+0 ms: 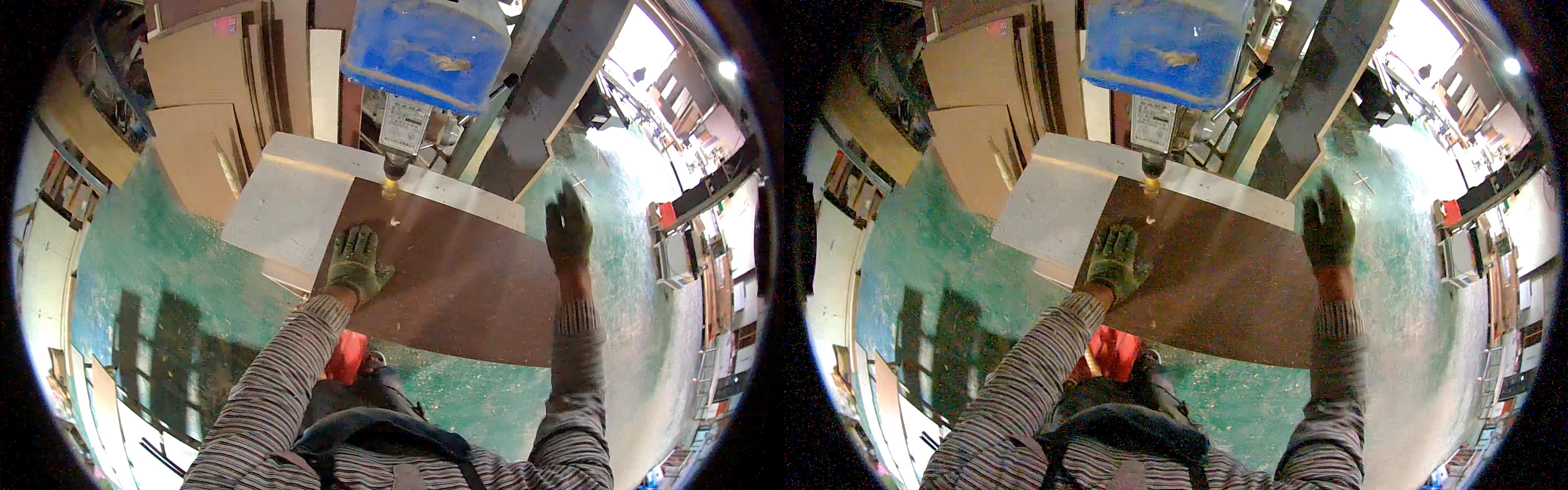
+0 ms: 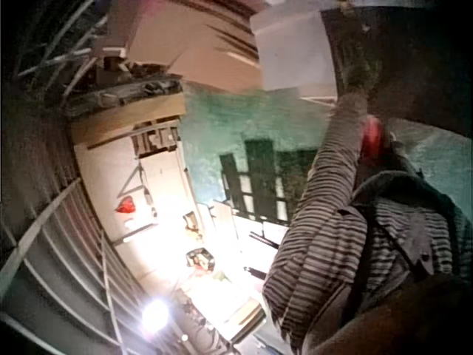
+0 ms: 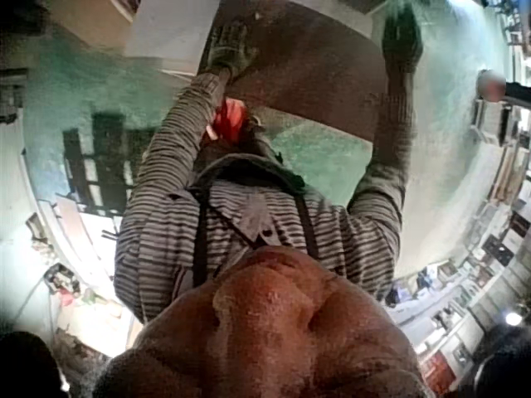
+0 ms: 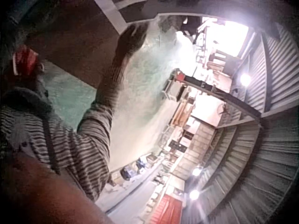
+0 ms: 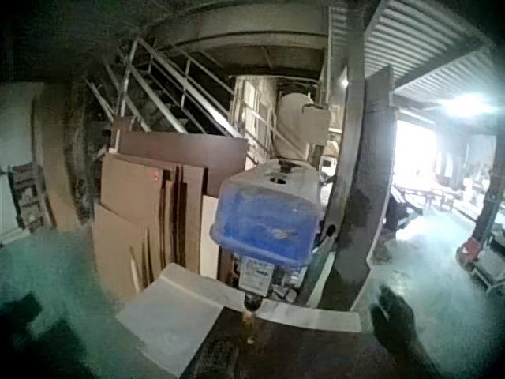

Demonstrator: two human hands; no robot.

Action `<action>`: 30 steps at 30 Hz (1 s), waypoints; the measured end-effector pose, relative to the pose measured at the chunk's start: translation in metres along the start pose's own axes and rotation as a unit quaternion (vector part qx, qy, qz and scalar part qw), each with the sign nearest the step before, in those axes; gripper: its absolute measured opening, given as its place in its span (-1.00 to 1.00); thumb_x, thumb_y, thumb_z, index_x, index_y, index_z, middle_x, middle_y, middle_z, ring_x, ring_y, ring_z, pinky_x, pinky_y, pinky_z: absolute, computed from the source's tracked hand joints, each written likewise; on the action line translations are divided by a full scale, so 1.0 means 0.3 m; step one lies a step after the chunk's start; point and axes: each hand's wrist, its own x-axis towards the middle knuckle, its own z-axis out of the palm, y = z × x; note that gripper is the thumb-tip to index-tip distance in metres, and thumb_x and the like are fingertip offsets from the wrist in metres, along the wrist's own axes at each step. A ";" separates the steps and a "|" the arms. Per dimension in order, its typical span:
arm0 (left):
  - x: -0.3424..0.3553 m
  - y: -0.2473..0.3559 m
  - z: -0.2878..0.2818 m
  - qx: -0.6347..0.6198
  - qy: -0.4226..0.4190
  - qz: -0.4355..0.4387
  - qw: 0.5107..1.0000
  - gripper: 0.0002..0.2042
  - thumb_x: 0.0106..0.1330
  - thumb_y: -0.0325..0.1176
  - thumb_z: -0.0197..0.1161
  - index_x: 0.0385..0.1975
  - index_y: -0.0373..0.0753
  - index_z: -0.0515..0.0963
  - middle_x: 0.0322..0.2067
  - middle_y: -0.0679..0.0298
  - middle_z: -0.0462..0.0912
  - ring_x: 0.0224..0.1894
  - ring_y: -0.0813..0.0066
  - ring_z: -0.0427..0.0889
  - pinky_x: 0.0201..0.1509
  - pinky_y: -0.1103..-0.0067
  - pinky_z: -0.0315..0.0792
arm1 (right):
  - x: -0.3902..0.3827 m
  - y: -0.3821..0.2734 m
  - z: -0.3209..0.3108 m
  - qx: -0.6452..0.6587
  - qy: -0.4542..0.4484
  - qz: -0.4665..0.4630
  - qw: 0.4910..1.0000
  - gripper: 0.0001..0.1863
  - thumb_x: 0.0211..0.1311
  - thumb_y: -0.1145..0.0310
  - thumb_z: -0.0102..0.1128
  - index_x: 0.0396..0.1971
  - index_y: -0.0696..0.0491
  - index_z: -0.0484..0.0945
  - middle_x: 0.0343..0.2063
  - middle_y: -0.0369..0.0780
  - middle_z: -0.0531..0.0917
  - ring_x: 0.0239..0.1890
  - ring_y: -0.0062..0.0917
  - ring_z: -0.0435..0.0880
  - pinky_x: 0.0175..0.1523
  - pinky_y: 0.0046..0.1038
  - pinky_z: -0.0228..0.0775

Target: The person repeatedly picks up brown rectangular wood panels from a stack, places them on a drill press table, and operates the machine to drill holes into them. After drilling, the person removes the panel and places it back onto the stack. The process is repeated for multiple panels in a continuous loop.

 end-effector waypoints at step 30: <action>-0.020 -0.021 -0.024 0.001 -0.036 -0.050 0.998 -0.20 0.37 0.22 0.01 0.44 -0.26 0.18 0.48 -0.03 0.07 0.54 0.02 -0.03 0.58 0.14 -0.16 | -1.019 -0.228 0.365 0.565 -0.214 0.527 0.598 -0.70 0.39 -0.01 0.16 -0.23 -0.07 0.50 -0.47 -0.36 0.52 -0.53 -0.56 0.45 -0.46 -0.43 0.29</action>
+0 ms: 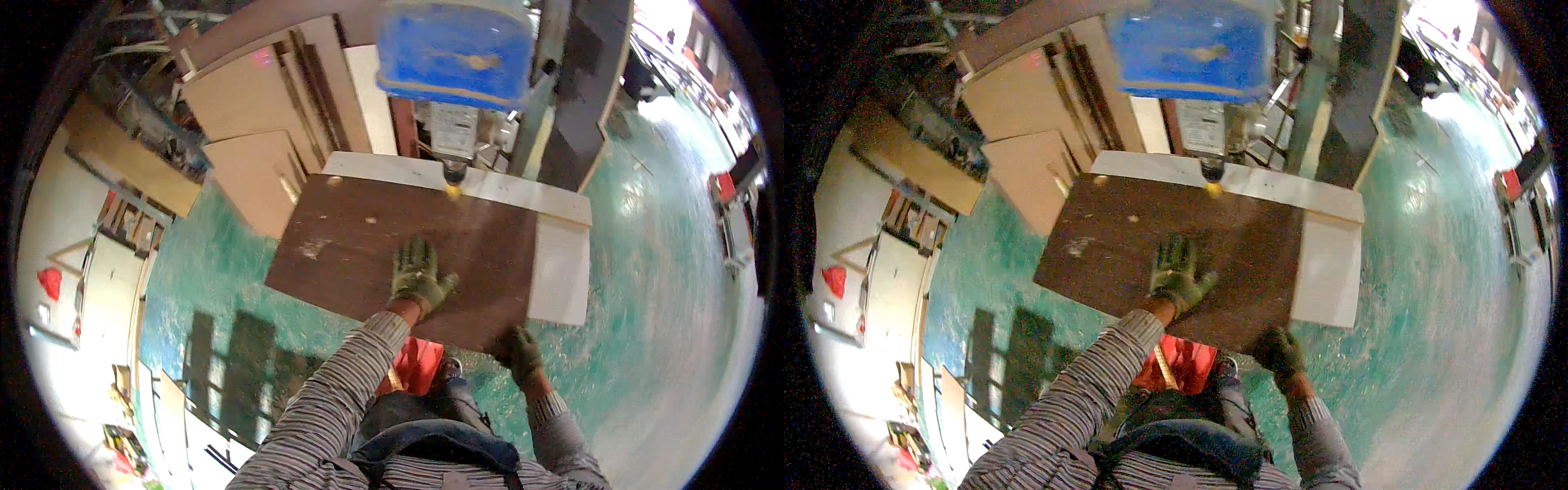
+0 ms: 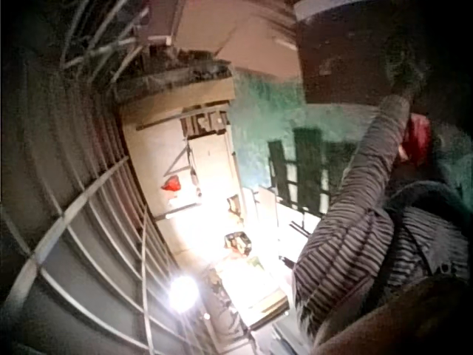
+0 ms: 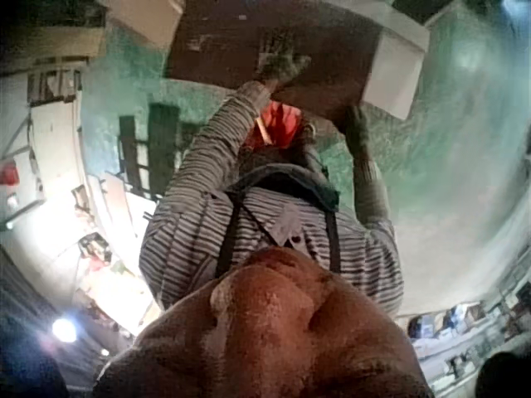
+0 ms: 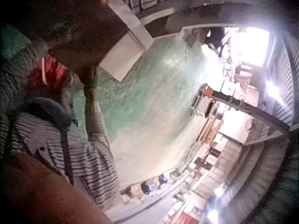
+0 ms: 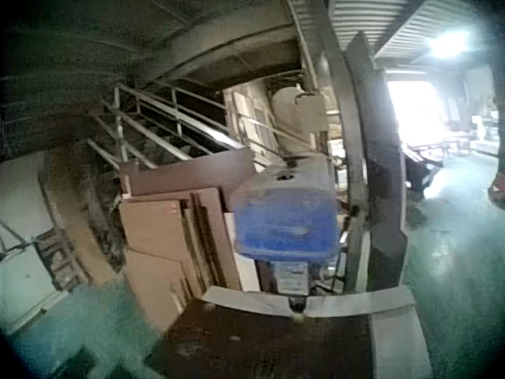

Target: The person repeatedly picks up brown rectangular wood panels from a stack, places them on a drill press table, and operates the machine to drill holes into them. After drilling, the person removes the panel and places it back onto the stack. The process is repeated for multiple panels in a continuous loop.

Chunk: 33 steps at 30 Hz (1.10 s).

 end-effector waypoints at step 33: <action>0.055 -0.321 0.003 0.100 0.012 -0.043 0.994 -0.16 0.39 0.21 0.03 0.47 -0.32 0.07 0.50 -0.09 -0.02 0.54 -0.05 -0.08 0.58 0.18 -0.18 | 0.149 0.128 0.323 -0.115 -0.042 0.040 0.992 -0.50 0.40 -0.01 0.19 -0.11 0.22 0.64 -0.38 -0.22 0.68 -0.39 -0.56 0.56 -0.28 -0.45 0.43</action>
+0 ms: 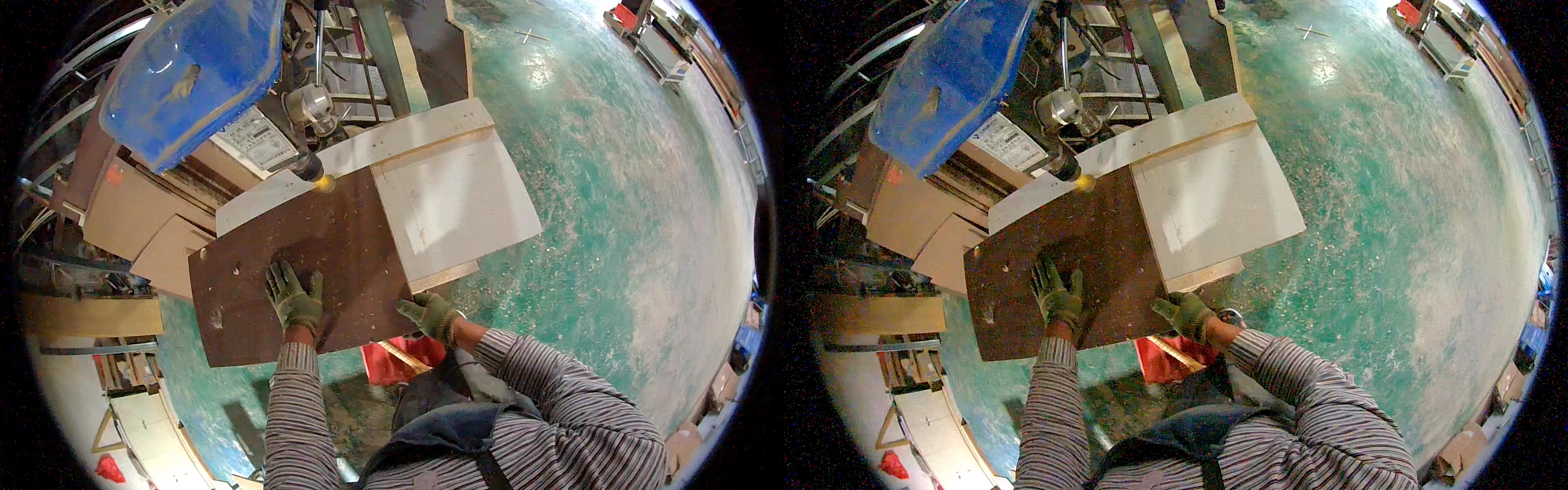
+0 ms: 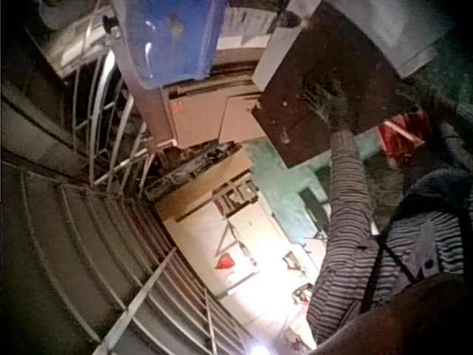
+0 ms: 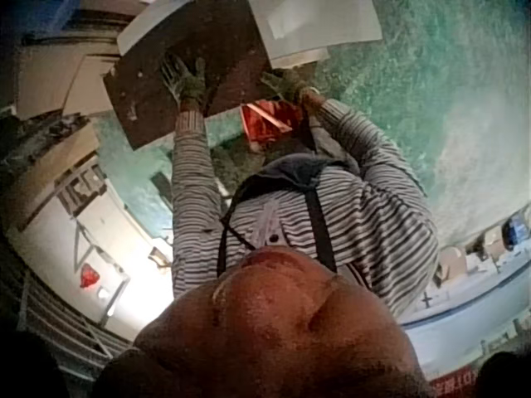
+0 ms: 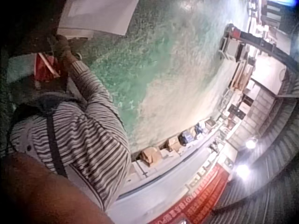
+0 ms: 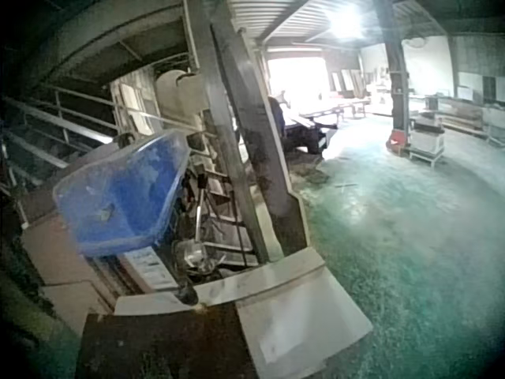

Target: The person repeatedly picks up brown rectangular wood panels from a stack, places them on a drill press table, and operates the machine to drill holes into them. After drilling, the person removes the panel and places it back onto the stack. The process is repeated for multiple panels in a continuous loop.

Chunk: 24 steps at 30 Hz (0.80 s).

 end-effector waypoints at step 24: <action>-0.014 -0.006 0.019 -0.013 0.024 0.016 0.999 -0.13 0.35 0.16 0.11 0.46 -0.39 0.05 0.48 -0.15 0.01 0.52 -0.12 -0.03 0.57 0.13 -0.15 | -0.050 -0.074 -0.003 0.046 -0.003 0.019 0.999 -0.62 0.37 0.09 0.25 -0.24 0.17 0.66 -0.40 -0.32 0.65 -0.32 -0.65 0.52 -0.20 -0.49 0.43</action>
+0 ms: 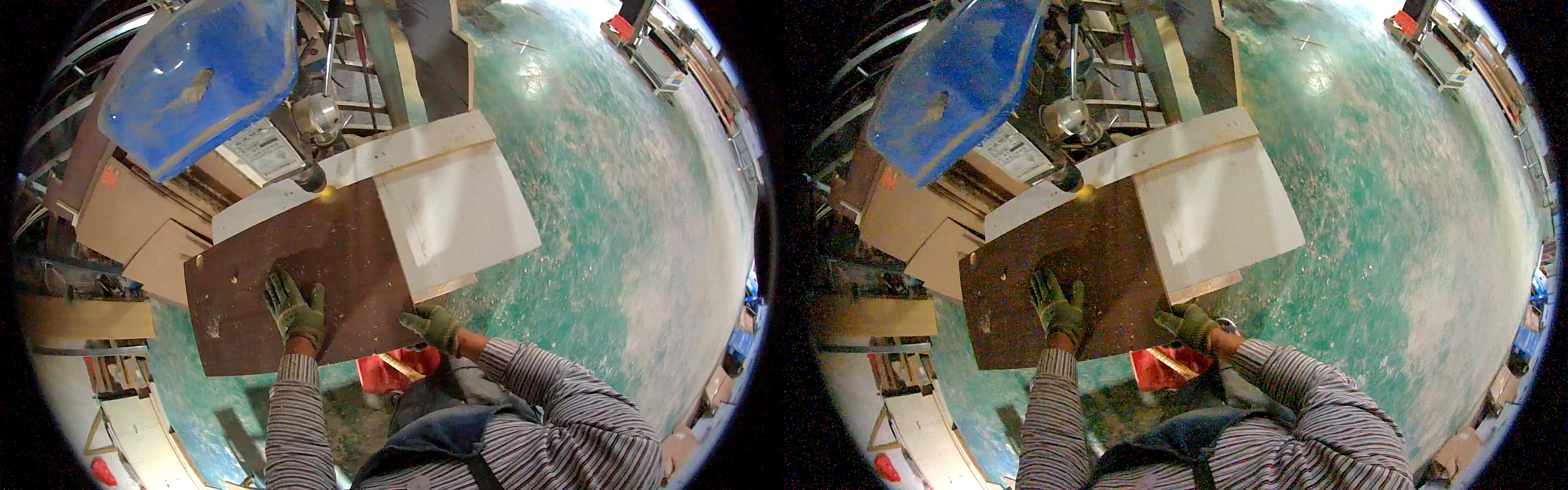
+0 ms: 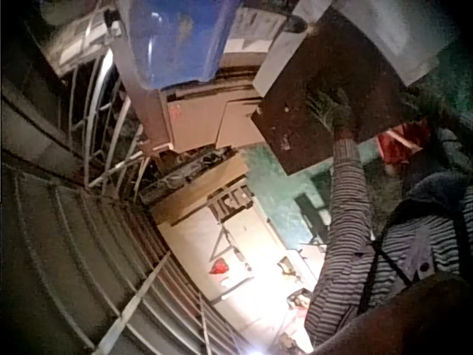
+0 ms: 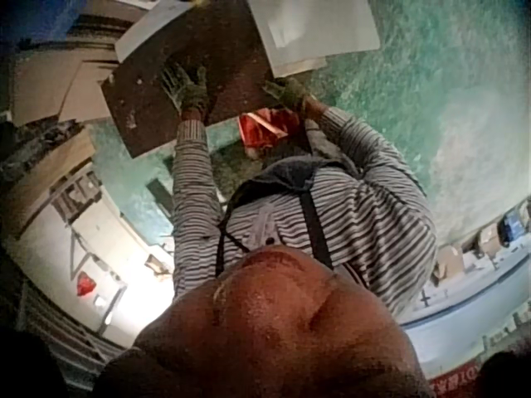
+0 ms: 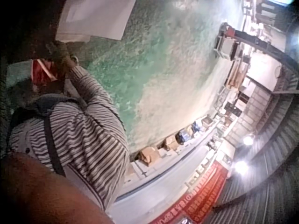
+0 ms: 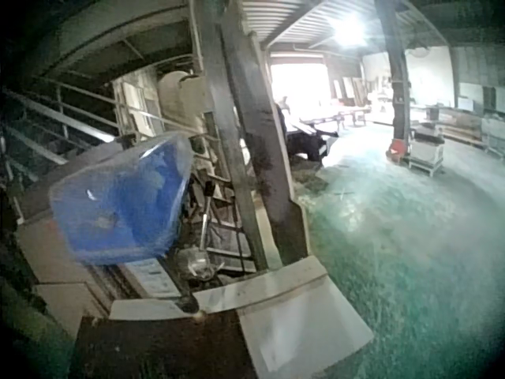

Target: The person repeatedly picks up brown rectangular wood panels from a stack, places them on a drill press table, and operates the machine to drill holes into them. After drilling, the person removes the panel and places it back onto the stack. The process is repeated for multiple panels in a continuous loop.

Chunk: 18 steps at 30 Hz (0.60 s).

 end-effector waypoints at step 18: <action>-0.009 -0.005 -0.020 0.003 -0.005 -0.019 1.000 -0.11 0.34 0.22 0.08 0.48 -0.32 0.03 0.47 -0.17 0.03 0.52 -0.14 -0.04 0.57 0.12 -0.18 | 0.146 -1.481 -0.123 -0.406 0.237 -0.605 0.642 -0.73 0.33 0.28 0.19 -0.02 -0.04 0.64 -0.16 -0.17 0.70 -0.12 -0.35 0.68 0.05 -0.39 0.53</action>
